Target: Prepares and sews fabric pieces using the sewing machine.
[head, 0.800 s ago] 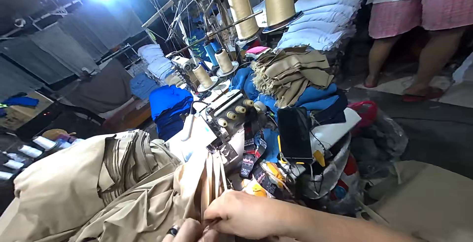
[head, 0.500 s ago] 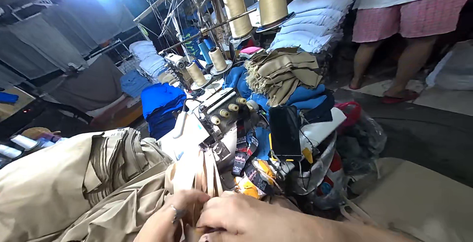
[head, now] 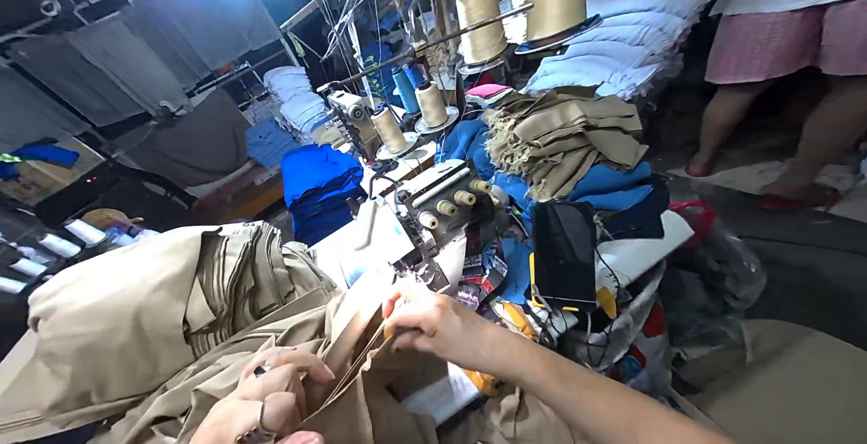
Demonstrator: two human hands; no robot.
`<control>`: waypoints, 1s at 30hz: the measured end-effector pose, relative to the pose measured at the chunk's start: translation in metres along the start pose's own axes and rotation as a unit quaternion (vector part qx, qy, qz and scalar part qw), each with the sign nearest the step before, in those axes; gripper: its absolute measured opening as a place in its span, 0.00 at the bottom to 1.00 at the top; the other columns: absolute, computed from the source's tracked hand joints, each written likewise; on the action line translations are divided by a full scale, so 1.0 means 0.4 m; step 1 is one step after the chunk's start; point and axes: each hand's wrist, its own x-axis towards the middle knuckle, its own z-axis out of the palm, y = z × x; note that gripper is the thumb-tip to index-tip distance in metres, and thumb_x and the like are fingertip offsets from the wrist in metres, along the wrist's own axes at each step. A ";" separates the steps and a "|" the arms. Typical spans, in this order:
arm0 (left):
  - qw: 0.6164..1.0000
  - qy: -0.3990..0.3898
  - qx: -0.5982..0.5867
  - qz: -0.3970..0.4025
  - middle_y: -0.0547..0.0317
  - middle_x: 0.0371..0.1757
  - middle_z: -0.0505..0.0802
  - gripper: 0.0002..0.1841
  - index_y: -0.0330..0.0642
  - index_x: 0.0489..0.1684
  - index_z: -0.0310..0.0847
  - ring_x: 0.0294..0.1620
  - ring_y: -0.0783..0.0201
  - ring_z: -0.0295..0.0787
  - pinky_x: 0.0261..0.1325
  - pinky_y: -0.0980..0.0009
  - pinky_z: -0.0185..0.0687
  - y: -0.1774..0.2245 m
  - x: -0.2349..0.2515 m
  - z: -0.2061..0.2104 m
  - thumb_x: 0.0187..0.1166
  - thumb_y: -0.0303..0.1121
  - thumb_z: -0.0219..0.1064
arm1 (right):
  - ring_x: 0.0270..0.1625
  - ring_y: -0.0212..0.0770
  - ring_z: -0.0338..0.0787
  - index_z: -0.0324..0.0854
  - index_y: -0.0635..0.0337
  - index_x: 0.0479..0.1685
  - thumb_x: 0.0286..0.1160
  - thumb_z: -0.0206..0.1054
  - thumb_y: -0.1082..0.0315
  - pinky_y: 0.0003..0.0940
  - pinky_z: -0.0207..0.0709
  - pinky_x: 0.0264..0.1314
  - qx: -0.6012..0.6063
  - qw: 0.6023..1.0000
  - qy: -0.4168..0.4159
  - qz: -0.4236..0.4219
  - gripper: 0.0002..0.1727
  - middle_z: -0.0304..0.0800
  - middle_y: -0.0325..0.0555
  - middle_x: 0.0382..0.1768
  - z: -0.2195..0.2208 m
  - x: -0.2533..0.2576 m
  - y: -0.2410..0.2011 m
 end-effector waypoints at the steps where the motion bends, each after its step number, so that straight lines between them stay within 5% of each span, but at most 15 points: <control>1: 1.000 -0.002 -0.013 0.005 0.59 0.40 0.91 0.19 0.46 0.23 0.78 0.65 0.64 0.84 0.81 0.58 0.63 -0.002 0.003 0.002 0.85 0.46 0.65 | 0.56 0.47 0.89 0.90 0.67 0.41 0.76 0.71 0.69 0.39 0.83 0.61 0.052 0.998 -0.002 -0.023 0.08 0.89 0.58 0.54 0.005 0.008 -0.025; 5: 0.999 -0.006 -0.040 0.012 0.59 0.36 0.89 0.20 0.44 0.22 0.77 0.57 0.66 0.84 0.75 0.62 0.66 0.008 0.020 0.010 0.85 0.46 0.65 | 0.57 0.33 0.86 0.89 0.69 0.39 0.76 0.73 0.69 0.25 0.80 0.61 0.207 0.976 0.018 -0.061 0.09 0.87 0.55 0.60 0.012 0.033 -0.080; 7: 0.999 -0.010 -0.045 0.019 0.58 0.34 0.87 0.20 0.44 0.22 0.76 0.55 0.66 0.83 0.74 0.62 0.66 0.013 0.024 0.013 0.85 0.45 0.66 | 0.48 0.28 0.87 0.88 0.70 0.44 0.77 0.72 0.70 0.21 0.81 0.51 0.236 0.970 0.029 -0.043 0.09 0.90 0.52 0.55 0.012 0.035 -0.084; 10: 0.999 -0.017 -0.037 0.026 0.58 0.32 0.85 0.20 0.44 0.22 0.75 0.52 0.65 0.83 0.73 0.61 0.65 0.022 0.034 0.016 0.84 0.46 0.67 | 0.38 0.33 0.87 0.88 0.65 0.49 0.78 0.71 0.68 0.28 0.82 0.44 0.126 0.991 0.054 0.000 0.10 0.91 0.48 0.42 0.015 0.025 -0.071; 13: 0.999 -0.017 -0.032 0.028 0.58 0.31 0.84 0.20 0.44 0.23 0.75 0.51 0.65 0.83 0.71 0.61 0.66 0.033 0.046 0.012 0.83 0.46 0.68 | 0.37 0.37 0.92 0.89 0.60 0.44 0.75 0.73 0.67 0.35 0.88 0.42 -0.025 0.990 0.137 0.004 0.07 0.93 0.46 0.38 0.002 0.009 -0.035; 18: 0.998 -0.025 -0.040 0.030 0.58 0.30 0.82 0.21 0.44 0.22 0.74 0.49 0.65 0.82 0.70 0.63 0.66 0.037 0.063 0.009 0.83 0.47 0.67 | 0.21 0.26 0.78 0.84 0.48 0.58 0.72 0.76 0.64 0.24 0.77 0.23 0.046 0.948 0.281 0.141 0.16 0.90 0.35 0.45 -0.075 -0.016 0.000; 20: 0.998 -0.036 -0.041 0.034 0.57 0.28 0.82 0.22 0.44 0.20 0.73 0.48 0.63 0.82 0.69 0.62 0.67 0.043 0.080 0.013 0.84 0.47 0.67 | 0.26 0.27 0.82 0.86 0.53 0.58 0.73 0.76 0.65 0.26 0.81 0.29 0.084 0.970 0.195 0.121 0.16 0.91 0.39 0.46 -0.077 -0.020 -0.003; 23: 0.996 -0.067 -0.027 0.050 0.56 0.27 0.80 0.23 0.43 0.19 0.71 0.45 0.63 0.80 0.70 0.62 0.64 0.060 0.124 0.016 0.85 0.48 0.65 | 0.59 0.41 0.91 0.89 0.64 0.56 0.80 0.70 0.65 0.38 0.83 0.66 0.105 0.994 0.012 0.026 0.14 0.93 0.51 0.56 -0.049 -0.022 -0.023; 27: 0.989 -0.122 0.020 0.082 0.57 0.24 0.80 0.25 0.43 0.18 0.71 0.40 0.63 0.79 0.65 0.63 0.66 0.056 0.190 0.002 0.87 0.51 0.62 | 0.55 0.39 0.92 0.88 0.71 0.44 0.85 0.63 0.70 0.31 0.83 0.64 0.210 0.972 0.055 -0.092 0.12 0.94 0.55 0.45 -0.014 -0.070 -0.066; 30: 0.984 -0.132 0.071 0.100 0.71 0.26 0.84 0.24 0.52 0.23 0.80 0.38 0.78 0.81 0.66 0.68 0.68 -0.028 0.224 -0.017 0.86 0.58 0.58 | 0.49 0.32 0.91 0.86 0.71 0.42 0.88 0.62 0.66 0.24 0.82 0.60 0.233 0.967 0.090 -0.048 0.15 0.93 0.53 0.43 -0.017 -0.162 -0.089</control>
